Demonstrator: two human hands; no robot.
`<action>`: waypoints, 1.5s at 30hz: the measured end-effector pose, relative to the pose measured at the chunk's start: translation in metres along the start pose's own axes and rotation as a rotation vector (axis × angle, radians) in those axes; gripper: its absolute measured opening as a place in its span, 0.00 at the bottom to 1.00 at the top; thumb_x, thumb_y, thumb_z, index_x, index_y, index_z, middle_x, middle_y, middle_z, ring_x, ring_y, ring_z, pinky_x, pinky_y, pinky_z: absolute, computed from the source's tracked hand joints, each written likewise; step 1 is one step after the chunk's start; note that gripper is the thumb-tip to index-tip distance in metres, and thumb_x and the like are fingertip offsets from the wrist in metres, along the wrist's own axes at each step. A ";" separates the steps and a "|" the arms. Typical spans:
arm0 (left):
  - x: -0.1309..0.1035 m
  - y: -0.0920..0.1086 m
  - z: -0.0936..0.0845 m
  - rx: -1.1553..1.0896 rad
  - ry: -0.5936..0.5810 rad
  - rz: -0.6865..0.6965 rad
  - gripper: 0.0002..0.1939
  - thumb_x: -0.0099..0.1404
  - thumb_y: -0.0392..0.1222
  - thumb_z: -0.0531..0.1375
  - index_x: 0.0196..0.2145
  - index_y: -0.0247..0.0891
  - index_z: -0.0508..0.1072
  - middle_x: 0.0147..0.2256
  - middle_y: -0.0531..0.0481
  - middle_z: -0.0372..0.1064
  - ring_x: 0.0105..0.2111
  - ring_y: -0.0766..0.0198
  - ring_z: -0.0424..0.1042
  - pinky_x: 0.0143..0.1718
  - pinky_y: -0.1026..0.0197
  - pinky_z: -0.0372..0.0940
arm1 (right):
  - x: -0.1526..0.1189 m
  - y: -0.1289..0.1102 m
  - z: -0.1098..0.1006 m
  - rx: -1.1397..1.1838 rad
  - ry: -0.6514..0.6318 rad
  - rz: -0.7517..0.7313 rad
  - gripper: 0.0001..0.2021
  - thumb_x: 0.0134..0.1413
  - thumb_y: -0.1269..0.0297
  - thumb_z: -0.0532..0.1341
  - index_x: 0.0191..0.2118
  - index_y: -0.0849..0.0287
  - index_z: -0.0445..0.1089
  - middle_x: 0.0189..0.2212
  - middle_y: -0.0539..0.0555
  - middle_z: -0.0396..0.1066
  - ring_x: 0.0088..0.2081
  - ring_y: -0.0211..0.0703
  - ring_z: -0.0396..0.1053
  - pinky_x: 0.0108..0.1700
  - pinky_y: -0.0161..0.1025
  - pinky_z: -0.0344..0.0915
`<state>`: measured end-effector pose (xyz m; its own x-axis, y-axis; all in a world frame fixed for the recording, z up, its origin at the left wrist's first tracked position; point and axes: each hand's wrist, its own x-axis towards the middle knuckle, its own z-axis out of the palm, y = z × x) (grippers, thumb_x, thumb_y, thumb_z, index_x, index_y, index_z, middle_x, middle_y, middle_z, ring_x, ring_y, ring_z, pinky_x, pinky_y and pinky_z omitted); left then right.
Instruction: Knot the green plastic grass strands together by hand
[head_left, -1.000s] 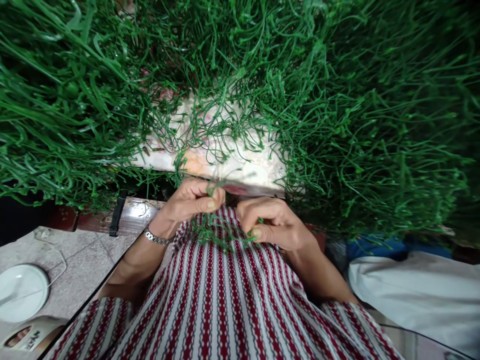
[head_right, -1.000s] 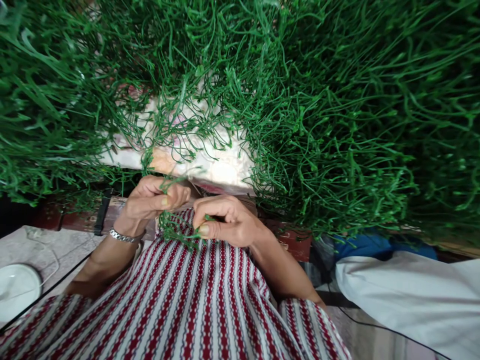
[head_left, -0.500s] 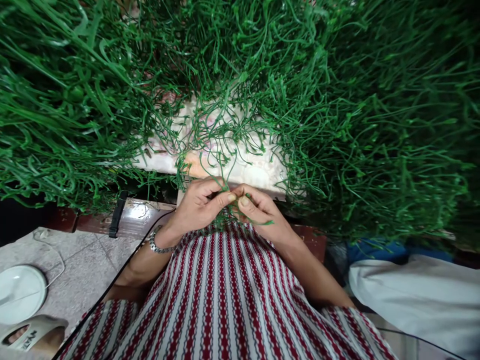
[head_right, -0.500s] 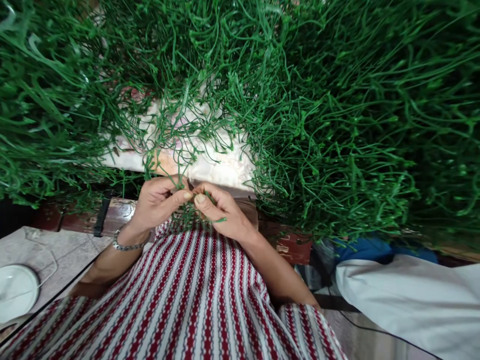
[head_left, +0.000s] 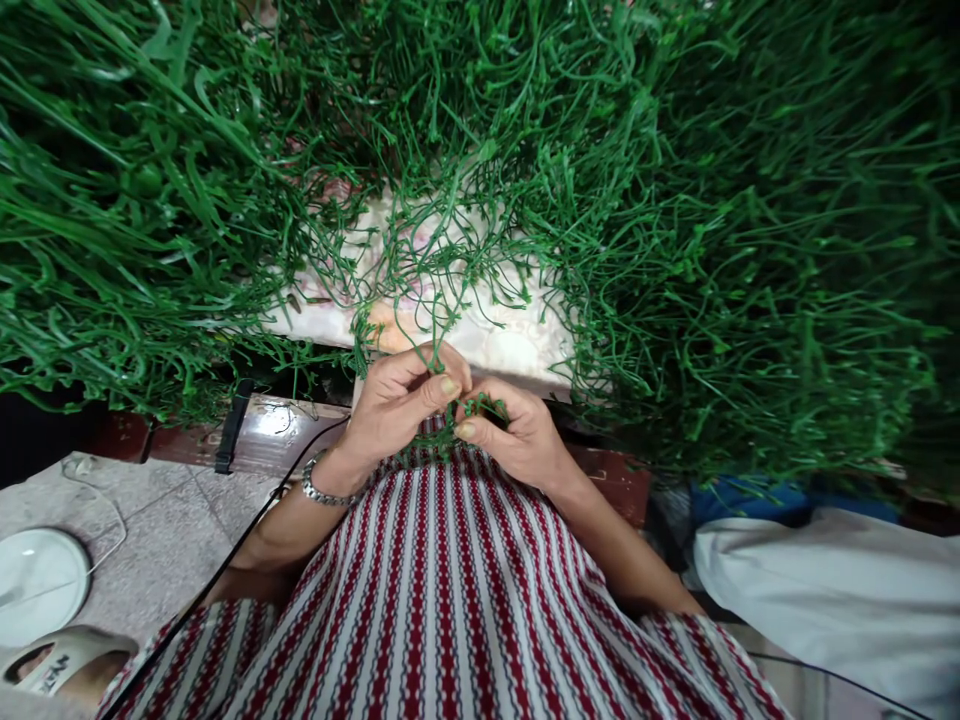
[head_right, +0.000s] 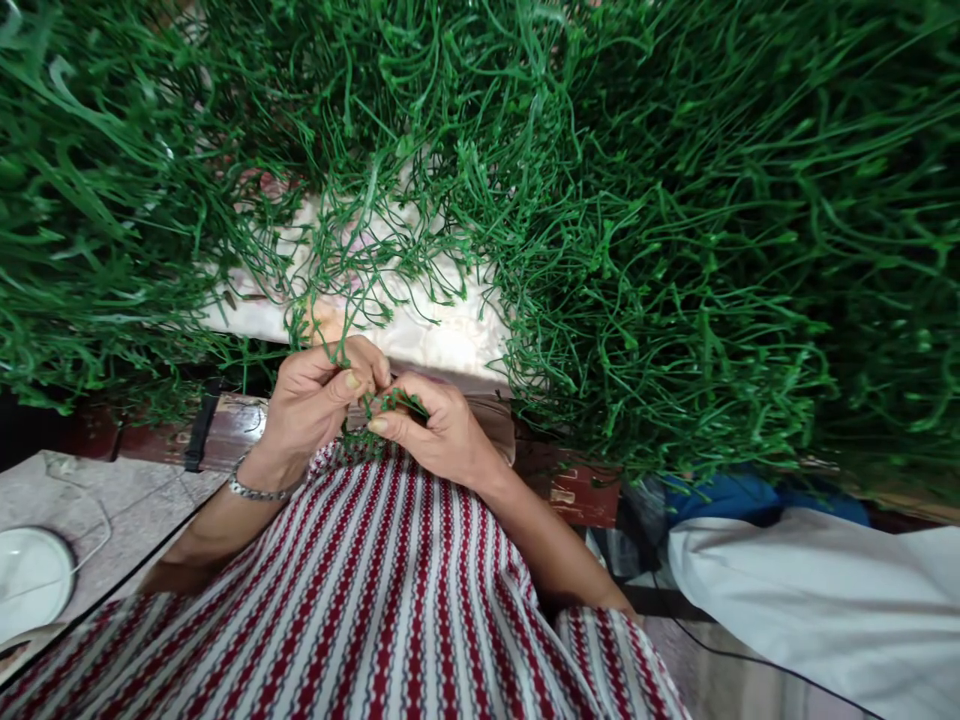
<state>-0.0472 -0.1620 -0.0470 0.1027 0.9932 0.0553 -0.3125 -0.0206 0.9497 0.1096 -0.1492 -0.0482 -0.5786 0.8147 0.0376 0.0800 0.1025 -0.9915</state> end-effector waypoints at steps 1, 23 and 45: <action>0.000 0.000 0.001 -0.073 0.005 -0.009 0.09 0.60 0.42 0.58 0.25 0.35 0.68 0.25 0.52 0.65 0.21 0.72 0.60 0.24 0.66 0.56 | 0.001 0.000 0.000 0.007 -0.008 -0.020 0.12 0.53 0.57 0.60 0.27 0.61 0.62 0.22 0.46 0.60 0.24 0.31 0.56 0.28 0.30 0.57; 0.004 0.011 -0.009 -0.047 -0.169 -0.208 0.11 0.64 0.47 0.54 0.30 0.36 0.63 0.19 0.57 0.58 0.17 0.73 0.54 0.19 0.67 0.50 | -0.002 -0.011 -0.023 -0.048 0.314 -0.238 0.12 0.59 0.59 0.53 0.28 0.59 0.64 0.33 0.55 0.66 0.35 0.41 0.66 0.38 0.42 0.63; 0.002 0.017 -0.008 0.408 -0.365 -0.218 0.09 0.62 0.37 0.53 0.27 0.33 0.68 0.23 0.52 0.64 0.23 0.69 0.62 0.25 0.65 0.58 | 0.004 -0.022 -0.036 -0.597 -0.152 -0.337 0.18 0.58 0.69 0.54 0.54 0.65 0.60 0.38 0.59 0.69 0.39 0.41 0.67 0.41 0.40 0.68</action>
<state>-0.0602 -0.1598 -0.0330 0.4644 0.8773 -0.1212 0.1340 0.0657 0.9888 0.1345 -0.1280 -0.0223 -0.7538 0.5993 0.2696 0.2835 0.6667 -0.6893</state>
